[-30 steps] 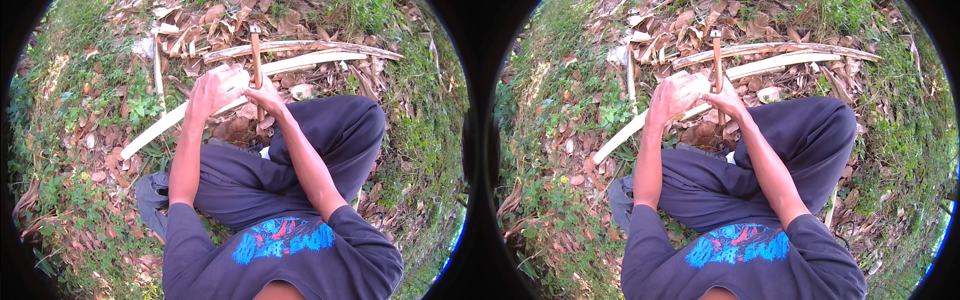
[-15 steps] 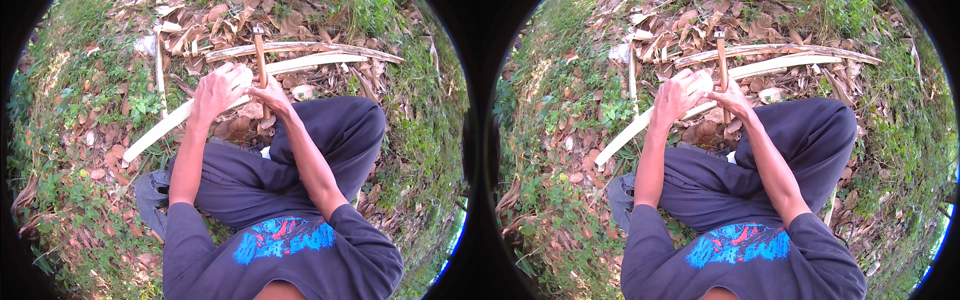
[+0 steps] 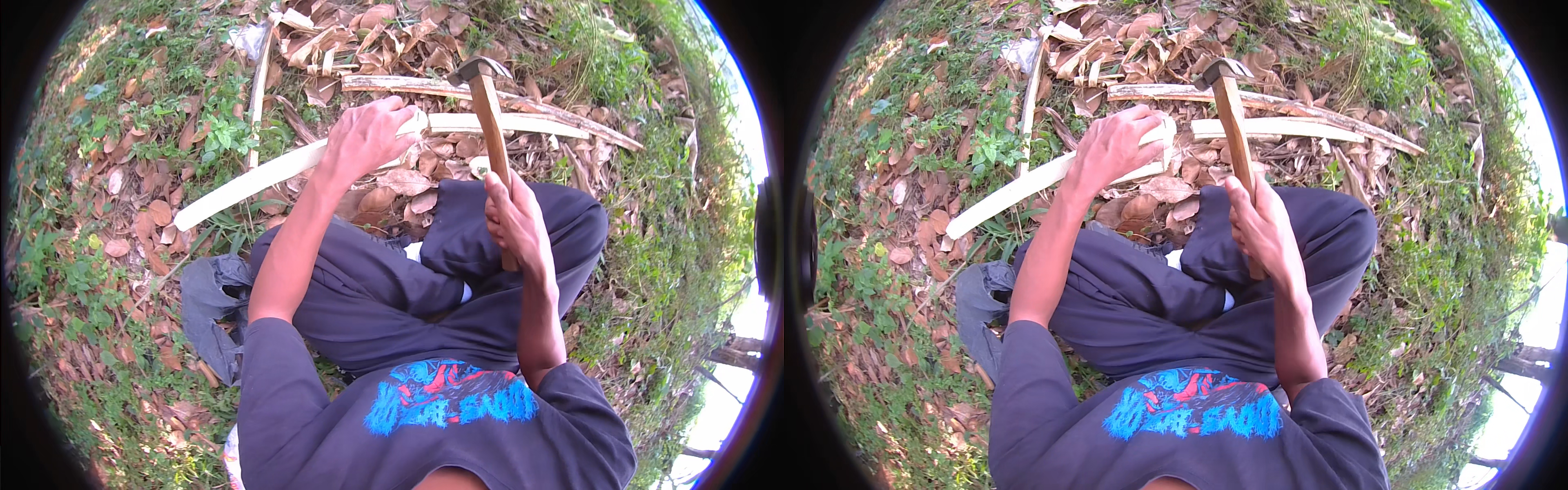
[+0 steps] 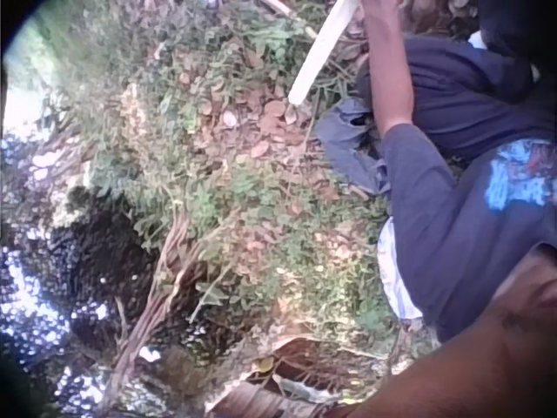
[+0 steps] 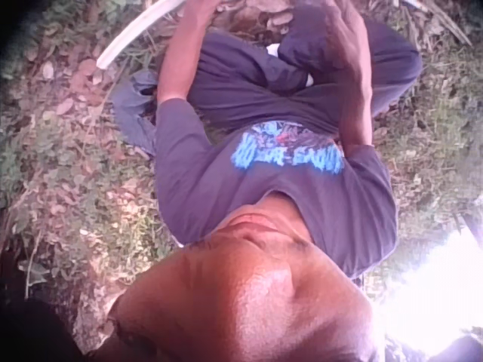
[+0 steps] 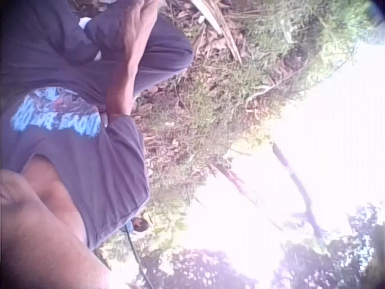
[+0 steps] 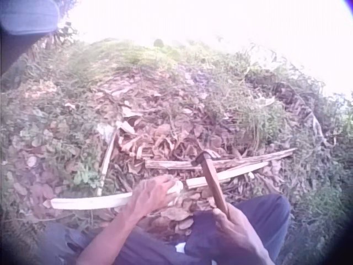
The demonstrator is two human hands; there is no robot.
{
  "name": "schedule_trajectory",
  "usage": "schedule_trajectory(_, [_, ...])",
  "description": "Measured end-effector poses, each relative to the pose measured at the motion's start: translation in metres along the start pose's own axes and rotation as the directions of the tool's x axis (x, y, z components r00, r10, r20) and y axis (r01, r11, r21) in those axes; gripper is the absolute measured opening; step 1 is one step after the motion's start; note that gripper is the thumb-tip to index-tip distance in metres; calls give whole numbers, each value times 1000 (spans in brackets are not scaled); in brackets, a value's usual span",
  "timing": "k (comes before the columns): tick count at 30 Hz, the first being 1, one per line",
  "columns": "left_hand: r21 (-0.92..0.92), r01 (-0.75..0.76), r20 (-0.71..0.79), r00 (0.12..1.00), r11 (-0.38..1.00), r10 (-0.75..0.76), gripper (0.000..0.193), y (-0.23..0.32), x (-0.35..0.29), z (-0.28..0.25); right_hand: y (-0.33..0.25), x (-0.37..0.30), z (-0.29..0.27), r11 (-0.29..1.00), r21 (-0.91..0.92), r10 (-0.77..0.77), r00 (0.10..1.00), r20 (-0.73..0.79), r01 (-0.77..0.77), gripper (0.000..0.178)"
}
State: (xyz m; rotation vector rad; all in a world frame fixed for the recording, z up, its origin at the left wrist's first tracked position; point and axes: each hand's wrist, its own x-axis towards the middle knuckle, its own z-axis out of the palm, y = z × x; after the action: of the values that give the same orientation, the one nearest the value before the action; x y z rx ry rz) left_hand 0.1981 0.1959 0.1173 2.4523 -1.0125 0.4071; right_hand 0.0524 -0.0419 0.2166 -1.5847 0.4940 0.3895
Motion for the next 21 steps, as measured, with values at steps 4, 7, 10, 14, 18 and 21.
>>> schedule_trajectory(4, [69,-18,-51,998,997,21,48,-11,-24,29,-31,-31,-2,980,-197,-14,1000,-19,9,25])
schedule_trajectory(7, [190,-43,-182,980,981,79,47,-1,-18,29,-40,-45,-1,962,-268,-55,998,-22,48,29])
schedule_trajectory(10, [351,-42,-276,950,936,146,46,4,-23,16,-33,-44,2,899,-423,-122,993,4,112,33])
schedule_trajectory(14, [259,-61,-308,941,964,142,51,0,-25,18,-17,-42,4,858,-504,-79,994,69,104,35])
schedule_trajectory(18, [379,8,-257,961,926,97,53,-5,-30,37,-21,-55,15,858,-505,-103,995,9,94,35])
schedule_trajectory(21, [327,-55,-358,917,943,177,54,3,-21,16,-17,-56,15,786,-587,-221,975,26,193,33])
